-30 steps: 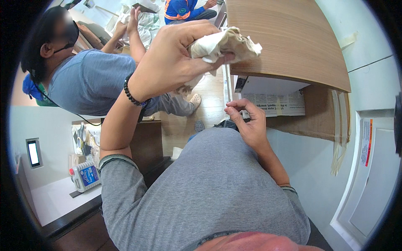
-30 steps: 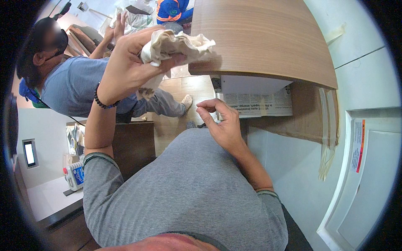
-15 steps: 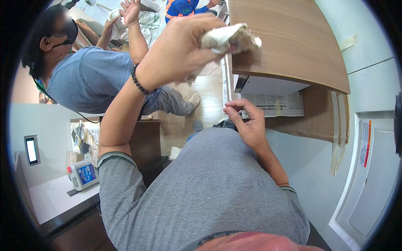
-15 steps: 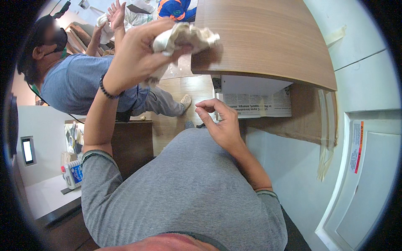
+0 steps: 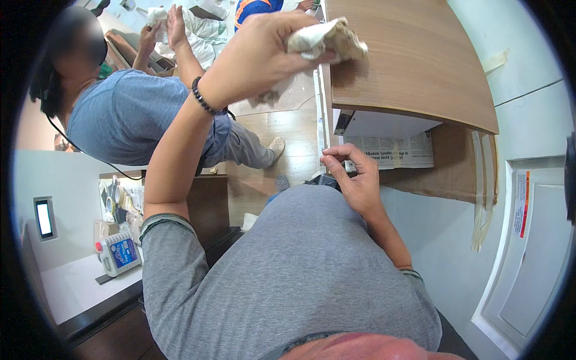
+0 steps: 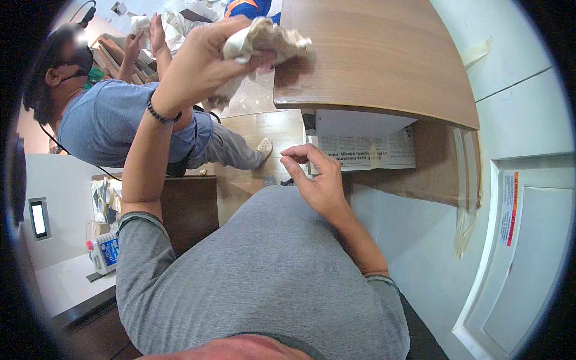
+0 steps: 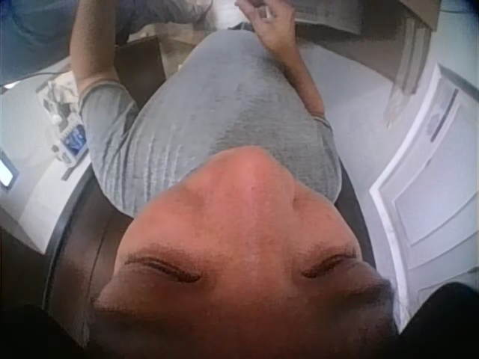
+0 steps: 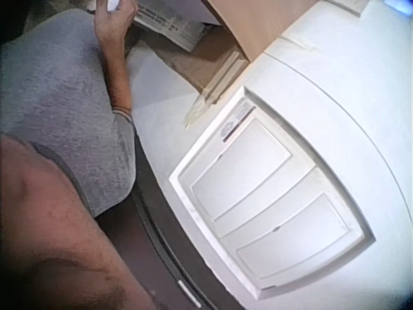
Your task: The person applies glue to a wooden cabinet edge and presses a thin strip into place. They then apply masking tape to secure the strip and wipe the surface with a cloth. Other workers are visible in the background.
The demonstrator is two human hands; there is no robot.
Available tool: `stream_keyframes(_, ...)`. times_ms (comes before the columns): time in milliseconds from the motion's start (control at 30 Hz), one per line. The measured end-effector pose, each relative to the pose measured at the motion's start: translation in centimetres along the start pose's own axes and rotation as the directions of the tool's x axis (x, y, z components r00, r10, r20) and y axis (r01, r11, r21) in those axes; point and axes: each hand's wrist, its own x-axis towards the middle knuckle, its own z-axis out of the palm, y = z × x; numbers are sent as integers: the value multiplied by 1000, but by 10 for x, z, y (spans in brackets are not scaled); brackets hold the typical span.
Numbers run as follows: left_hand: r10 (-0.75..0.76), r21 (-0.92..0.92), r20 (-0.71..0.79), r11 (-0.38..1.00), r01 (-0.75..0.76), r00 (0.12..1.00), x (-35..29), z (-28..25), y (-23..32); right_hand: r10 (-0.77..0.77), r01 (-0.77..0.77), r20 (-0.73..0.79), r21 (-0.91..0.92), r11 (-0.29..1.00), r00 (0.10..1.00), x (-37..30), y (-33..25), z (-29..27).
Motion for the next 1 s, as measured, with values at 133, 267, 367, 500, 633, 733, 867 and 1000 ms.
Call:
stream_keyframes(133,-45,-10,-98,999,44,994,-1,1,-3,-6,6,-11,7,1000,1000,-1,2,0)
stream_keyframes(267,128,-83,-2,988,-128,992,-11,1,12,-3,3,-28,11,1000,1000,-2,6,2)
stream_keyframes(367,-23,-149,97,988,38,995,-5,1,3,4,-5,-26,-17,1000,1000,-2,4,2)
stream_keyframes(500,-315,-92,-20,946,312,949,23,-8,-2,5,-5,-28,-6,1000,1000,-2,2,7)
stream_keyframes(633,-181,-177,-188,973,147,965,2,-3,-29,27,-27,-35,-23,999,999,-2,-1,9)
stream_keyframes(733,-151,-351,-36,927,129,988,-10,-5,-12,60,-62,-57,-40,997,997,-5,2,10)
stream_keyframes(867,-22,-379,-77,926,-8,997,-11,5,-6,81,-84,-67,-36,996,994,-6,2,12)
stream_keyframes(1000,7,-328,0,945,-7,1000,-16,11,0,81,-83,-45,-50,995,996,-5,0,16)
